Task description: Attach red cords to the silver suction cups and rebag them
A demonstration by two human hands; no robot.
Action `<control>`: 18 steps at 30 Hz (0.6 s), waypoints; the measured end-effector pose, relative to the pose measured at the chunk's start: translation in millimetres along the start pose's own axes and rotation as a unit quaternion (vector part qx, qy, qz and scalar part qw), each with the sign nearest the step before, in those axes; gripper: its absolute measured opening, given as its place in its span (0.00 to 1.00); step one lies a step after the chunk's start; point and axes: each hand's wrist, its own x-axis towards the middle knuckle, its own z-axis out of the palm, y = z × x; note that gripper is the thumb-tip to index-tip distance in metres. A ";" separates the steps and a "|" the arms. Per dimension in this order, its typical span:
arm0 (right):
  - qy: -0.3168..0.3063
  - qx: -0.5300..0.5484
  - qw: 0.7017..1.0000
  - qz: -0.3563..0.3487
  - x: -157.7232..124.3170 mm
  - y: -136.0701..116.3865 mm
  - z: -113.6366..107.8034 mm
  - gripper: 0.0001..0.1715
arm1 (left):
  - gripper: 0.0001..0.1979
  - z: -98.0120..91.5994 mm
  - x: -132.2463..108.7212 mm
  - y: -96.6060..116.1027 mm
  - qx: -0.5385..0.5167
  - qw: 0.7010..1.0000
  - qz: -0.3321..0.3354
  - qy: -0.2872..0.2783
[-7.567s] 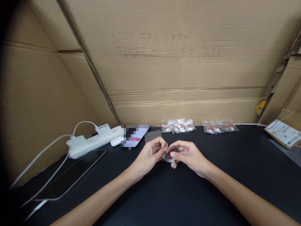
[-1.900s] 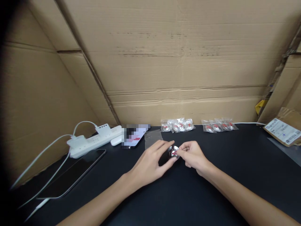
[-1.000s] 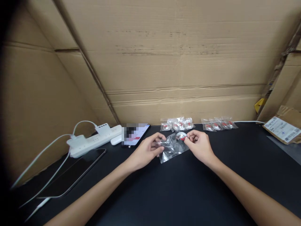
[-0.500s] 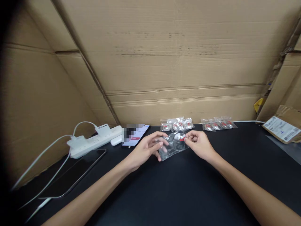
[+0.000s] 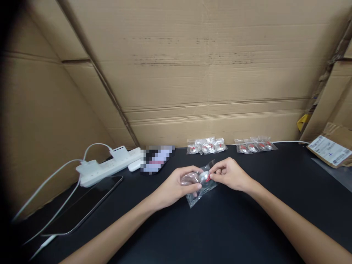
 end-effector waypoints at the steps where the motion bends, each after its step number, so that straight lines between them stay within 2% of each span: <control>1: -0.011 0.002 1.000 0.004 -0.5 -0.4 0.5 0.10 | 0.16 1.3 -0.5 -0.5 -0.003 1.000 0.001 0.001; 13: -0.101 0.029 0.993 0.046 -8.5 -13.5 0.4 0.08 | 0.17 6.5 -2.9 -8.5 -0.051 0.998 0.026 -0.009; 18: -0.138 0.012 0.990 0.040 -10.2 -13.5 -3.4 0.15 | 0.19 11.2 -3.8 -8.0 -0.069 0.997 0.016 0.013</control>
